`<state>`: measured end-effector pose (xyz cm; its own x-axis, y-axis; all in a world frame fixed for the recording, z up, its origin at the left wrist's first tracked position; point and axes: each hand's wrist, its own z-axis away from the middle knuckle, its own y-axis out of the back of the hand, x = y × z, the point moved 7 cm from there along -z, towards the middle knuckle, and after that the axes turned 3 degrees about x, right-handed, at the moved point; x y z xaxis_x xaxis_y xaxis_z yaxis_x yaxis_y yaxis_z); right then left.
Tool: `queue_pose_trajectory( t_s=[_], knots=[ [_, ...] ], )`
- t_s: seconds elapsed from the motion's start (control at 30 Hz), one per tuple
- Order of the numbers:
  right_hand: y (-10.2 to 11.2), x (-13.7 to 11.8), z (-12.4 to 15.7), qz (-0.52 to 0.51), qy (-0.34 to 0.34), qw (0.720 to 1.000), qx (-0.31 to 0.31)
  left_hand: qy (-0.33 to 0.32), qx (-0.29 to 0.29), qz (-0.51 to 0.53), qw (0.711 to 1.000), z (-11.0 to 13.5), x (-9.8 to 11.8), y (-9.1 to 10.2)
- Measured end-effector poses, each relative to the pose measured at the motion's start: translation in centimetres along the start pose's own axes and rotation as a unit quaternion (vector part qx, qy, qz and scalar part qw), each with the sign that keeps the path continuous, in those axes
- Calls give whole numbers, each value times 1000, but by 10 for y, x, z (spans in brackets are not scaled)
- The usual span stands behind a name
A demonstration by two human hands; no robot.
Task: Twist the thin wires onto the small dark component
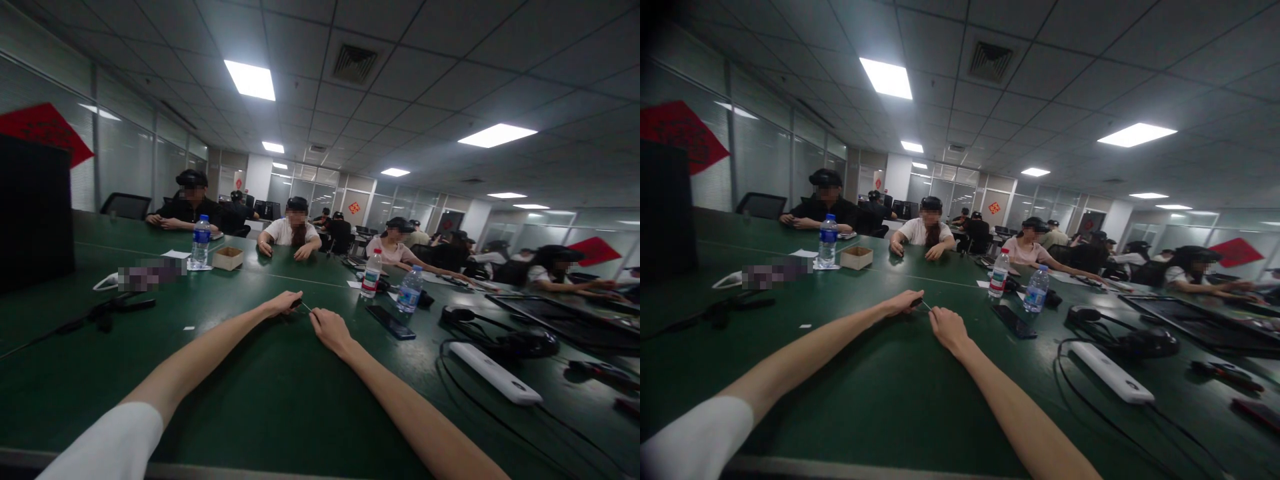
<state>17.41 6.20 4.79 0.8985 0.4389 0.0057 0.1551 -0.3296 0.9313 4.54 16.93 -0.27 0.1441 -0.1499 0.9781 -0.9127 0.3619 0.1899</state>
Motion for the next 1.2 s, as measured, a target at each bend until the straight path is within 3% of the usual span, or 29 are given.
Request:
queue_pose_trajectory(
  t_s=[0.4,0.6,0.83,0.97,1.2],
  knots=[
    [-2,0,-1,39,-3,999,14,-11,-3,-42,999,1,3,-2],
    [-6,2,-2,38,-15,999,2,-85,29,-162,983,1,12,-3],
    [-5,5,-1,17,-28,999,-22,-128,74,-224,963,-3,13,-3],
    [-7,9,-1,5,-32,999,-34,-139,61,-243,958,1,17,-4],
    [-7,11,-4,9,48,999,-8,-118,-26,-221,968,15,24,-8]
  ],
)
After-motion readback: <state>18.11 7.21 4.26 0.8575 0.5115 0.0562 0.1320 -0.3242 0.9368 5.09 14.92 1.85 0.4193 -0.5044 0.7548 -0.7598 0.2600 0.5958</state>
